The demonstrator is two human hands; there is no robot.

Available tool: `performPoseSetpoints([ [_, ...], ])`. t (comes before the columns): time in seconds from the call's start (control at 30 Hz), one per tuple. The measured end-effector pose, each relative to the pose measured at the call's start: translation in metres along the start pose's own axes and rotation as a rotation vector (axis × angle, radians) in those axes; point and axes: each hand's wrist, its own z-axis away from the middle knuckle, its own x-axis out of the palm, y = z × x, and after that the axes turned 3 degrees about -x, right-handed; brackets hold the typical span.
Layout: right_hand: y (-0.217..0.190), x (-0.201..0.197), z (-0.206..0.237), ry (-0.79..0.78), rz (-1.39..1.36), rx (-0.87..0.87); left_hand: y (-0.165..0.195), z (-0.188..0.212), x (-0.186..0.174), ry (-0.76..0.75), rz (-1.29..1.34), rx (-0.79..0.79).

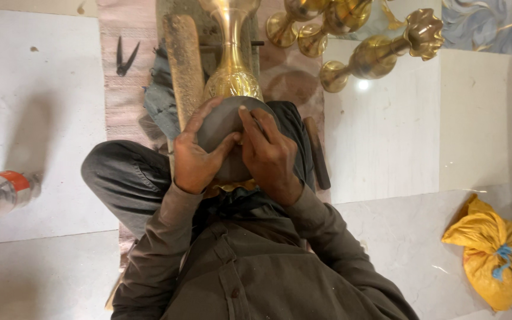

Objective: The person sits on the floor with a brass vase clamped to a wooden block on their lap and engraves decorative patterns into its surface, holding a chisel against the metal and striking it with a wooden mallet. They reposition the vase and chisel repeatedly across the surface, then rub the engraved area with a round abrasive stone.

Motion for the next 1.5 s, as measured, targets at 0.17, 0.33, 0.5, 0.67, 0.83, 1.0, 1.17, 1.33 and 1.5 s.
performPoseSetpoints([
  [0.17, -0.010, -0.017, 0.017, -0.054, 0.080, 0.049, 0.000, -0.001, -0.001, -0.016, -0.004, 0.045],
  [0.33, 0.003, -0.001, 0.008, -0.019, 0.014, 0.018, -0.001, 0.001, 0.000, -0.002, 0.048, -0.056],
  [0.5, -0.003, -0.013, 0.016, -0.085, 0.058, 0.042, -0.003, -0.001, -0.003, -0.001, -0.044, 0.062],
  [0.67, -0.002, -0.007, 0.016, -0.042, 0.058, 0.043, -0.002, 0.003, -0.004, -0.015, -0.037, 0.034],
  [0.83, 0.005, -0.006, 0.012, -0.056, 0.038, 0.019, -0.001, 0.001, -0.003, 0.008, -0.052, 0.033],
  [1.0, -0.005, -0.017, 0.016, -0.067, 0.102, 0.057, 0.000, 0.000, -0.003, 0.000, -0.018, 0.015],
  [1.17, 0.004, -0.005, 0.006, -0.021, 0.038, -0.018, 0.000, 0.001, -0.003, 0.000, -0.006, 0.000],
  [1.33, -0.004, -0.018, 0.017, -0.118, 0.064, 0.082, -0.001, 0.002, -0.003, -0.008, -0.001, 0.009],
  [1.5, 0.002, -0.001, 0.001, -0.010, 0.011, -0.030, -0.005, 0.002, -0.001, -0.012, 0.074, -0.031],
])
